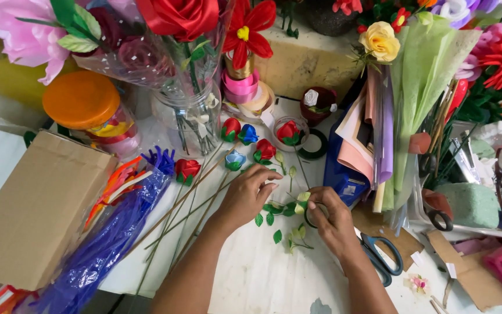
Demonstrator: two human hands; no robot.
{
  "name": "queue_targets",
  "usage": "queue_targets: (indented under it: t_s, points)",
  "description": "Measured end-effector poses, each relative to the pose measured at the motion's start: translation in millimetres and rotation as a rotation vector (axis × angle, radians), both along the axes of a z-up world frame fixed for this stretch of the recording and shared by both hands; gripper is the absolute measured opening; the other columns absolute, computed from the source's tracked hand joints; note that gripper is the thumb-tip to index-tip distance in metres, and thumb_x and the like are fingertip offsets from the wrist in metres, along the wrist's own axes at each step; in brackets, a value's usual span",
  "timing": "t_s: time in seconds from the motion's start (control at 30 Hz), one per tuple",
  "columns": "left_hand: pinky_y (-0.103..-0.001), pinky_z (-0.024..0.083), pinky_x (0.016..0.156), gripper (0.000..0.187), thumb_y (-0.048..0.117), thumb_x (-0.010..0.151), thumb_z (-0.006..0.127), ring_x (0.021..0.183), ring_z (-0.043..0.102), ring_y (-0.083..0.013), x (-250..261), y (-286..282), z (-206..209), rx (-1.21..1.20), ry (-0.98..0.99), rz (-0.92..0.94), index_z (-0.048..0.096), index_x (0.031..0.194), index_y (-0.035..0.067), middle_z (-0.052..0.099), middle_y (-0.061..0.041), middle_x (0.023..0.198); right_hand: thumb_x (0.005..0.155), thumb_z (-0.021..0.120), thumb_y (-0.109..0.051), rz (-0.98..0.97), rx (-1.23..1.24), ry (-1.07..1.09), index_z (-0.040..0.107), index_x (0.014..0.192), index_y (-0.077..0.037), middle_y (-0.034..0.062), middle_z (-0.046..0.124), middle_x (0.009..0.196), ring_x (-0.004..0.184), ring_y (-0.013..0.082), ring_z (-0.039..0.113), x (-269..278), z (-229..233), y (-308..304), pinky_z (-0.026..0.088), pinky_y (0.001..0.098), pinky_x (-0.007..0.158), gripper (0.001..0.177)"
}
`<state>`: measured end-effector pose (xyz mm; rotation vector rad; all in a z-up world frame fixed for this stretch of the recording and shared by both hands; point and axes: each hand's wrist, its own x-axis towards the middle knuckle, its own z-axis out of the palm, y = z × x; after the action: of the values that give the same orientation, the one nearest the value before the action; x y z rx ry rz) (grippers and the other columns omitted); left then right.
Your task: Assembling artificial flowers by attaching green leaves to wire stems on a workbench.
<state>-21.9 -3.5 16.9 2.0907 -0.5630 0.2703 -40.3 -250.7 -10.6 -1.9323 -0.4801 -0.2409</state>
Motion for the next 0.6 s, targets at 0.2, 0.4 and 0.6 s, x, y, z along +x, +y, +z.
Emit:
queue_targets:
  t_s: [0.2,0.4,0.6]
  points:
    - [-0.035,0.060,0.069,0.016,0.016,0.097,0.066,0.078,0.072,-0.0223,1.2,-0.2,-6.4,0.083,-0.025,0.057,0.072,0.112,0.017,0.067,-0.002,0.103,0.097,0.063,-0.004,0.007,0.064,0.164,0.069,0.091,-0.003,0.0137,0.073,0.095,0.093,0.0273,0.072,0.9,-4.8,-7.3,0.057,0.0464,0.089,0.009]
    - [-0.041,0.058,0.072,0.024,0.028,0.087,0.078,0.083,0.070,-0.0262,-7.6,-2.9,7.3,0.130,0.118,-0.060,0.075,0.104,0.011,0.065,-0.007,0.100,0.098,0.061,-0.005,-0.067,0.102,0.303,0.071,0.092,-0.001,0.0128,0.069,0.086,0.084,0.0216,0.062,-1.5,10.6,-10.2,0.053,0.0441,0.083,0.013]
    - [-0.048,0.058,0.083,0.048,0.048,0.077,0.083,0.103,0.066,-0.0343,-11.1,-19.2,3.5,0.230,0.156,-0.130,0.074,0.101,0.007,0.058,-0.009,0.106,0.099,0.060,-0.004,-0.043,0.206,0.327,0.071,0.090,-0.002,0.0087,0.063,0.077,0.077,0.0178,0.055,-1.4,3.7,-9.8,0.048,0.0357,0.074,0.014]
